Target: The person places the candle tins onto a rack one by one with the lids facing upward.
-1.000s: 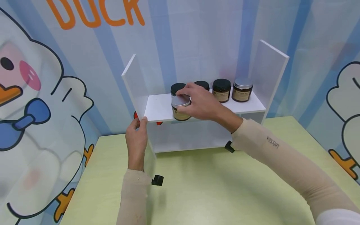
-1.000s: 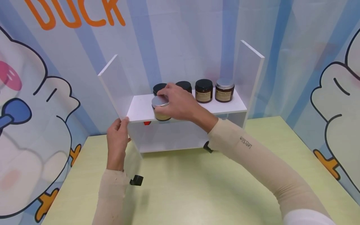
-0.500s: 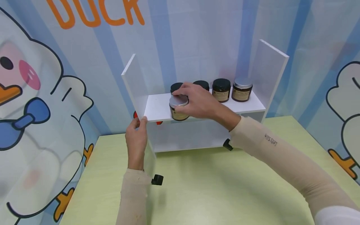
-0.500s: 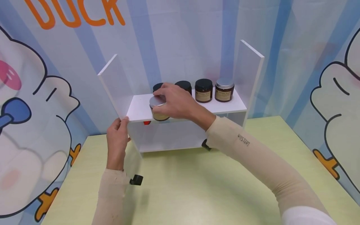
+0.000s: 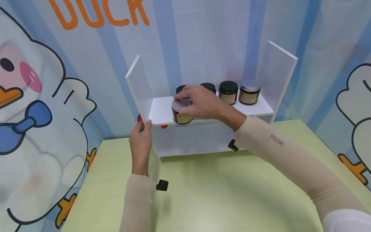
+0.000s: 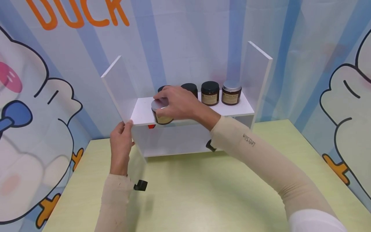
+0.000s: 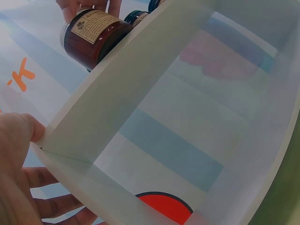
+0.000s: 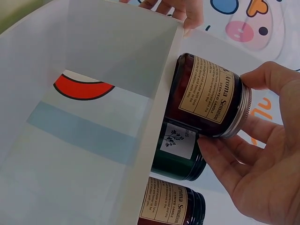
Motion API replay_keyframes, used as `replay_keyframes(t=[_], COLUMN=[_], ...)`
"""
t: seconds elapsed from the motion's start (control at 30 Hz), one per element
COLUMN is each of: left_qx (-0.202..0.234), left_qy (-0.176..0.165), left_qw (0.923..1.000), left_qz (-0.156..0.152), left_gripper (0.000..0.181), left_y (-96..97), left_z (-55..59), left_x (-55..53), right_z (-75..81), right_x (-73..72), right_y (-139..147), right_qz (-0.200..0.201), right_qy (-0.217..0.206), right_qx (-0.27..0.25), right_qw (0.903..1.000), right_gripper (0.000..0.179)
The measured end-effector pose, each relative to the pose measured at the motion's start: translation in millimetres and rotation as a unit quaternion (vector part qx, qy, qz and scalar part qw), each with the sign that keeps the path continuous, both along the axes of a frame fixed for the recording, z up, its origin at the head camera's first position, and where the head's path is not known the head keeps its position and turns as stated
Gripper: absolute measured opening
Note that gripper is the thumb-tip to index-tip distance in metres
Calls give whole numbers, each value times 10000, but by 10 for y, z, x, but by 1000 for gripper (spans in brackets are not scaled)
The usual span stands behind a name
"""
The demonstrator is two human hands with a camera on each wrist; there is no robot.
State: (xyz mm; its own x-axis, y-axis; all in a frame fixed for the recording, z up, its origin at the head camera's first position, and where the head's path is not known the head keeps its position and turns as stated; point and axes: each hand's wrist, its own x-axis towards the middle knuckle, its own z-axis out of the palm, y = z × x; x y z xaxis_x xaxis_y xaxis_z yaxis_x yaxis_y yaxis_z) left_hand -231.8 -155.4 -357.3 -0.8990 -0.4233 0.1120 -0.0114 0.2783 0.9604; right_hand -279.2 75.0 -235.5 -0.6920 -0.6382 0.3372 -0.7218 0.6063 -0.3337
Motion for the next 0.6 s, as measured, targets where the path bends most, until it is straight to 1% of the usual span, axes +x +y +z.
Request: replay_keyframes(t=[0.27, 0.6], left_qx=[-2, -22], left_qy=[-15, -38], left_qw=[10000, 10000], left_qz=[15, 11], left_gripper=[57, 57], left_y=[1, -4], left_z=[5, 12], left_x=[1, 3], right_z=[49, 197], right_x=[-38, -90], right_y=[-18, -76], right_qz=[294, 549], right_qy=[-236, -622], right_qx=[90, 544], right_qw=[9992, 9951], right_gripper=[44, 44])
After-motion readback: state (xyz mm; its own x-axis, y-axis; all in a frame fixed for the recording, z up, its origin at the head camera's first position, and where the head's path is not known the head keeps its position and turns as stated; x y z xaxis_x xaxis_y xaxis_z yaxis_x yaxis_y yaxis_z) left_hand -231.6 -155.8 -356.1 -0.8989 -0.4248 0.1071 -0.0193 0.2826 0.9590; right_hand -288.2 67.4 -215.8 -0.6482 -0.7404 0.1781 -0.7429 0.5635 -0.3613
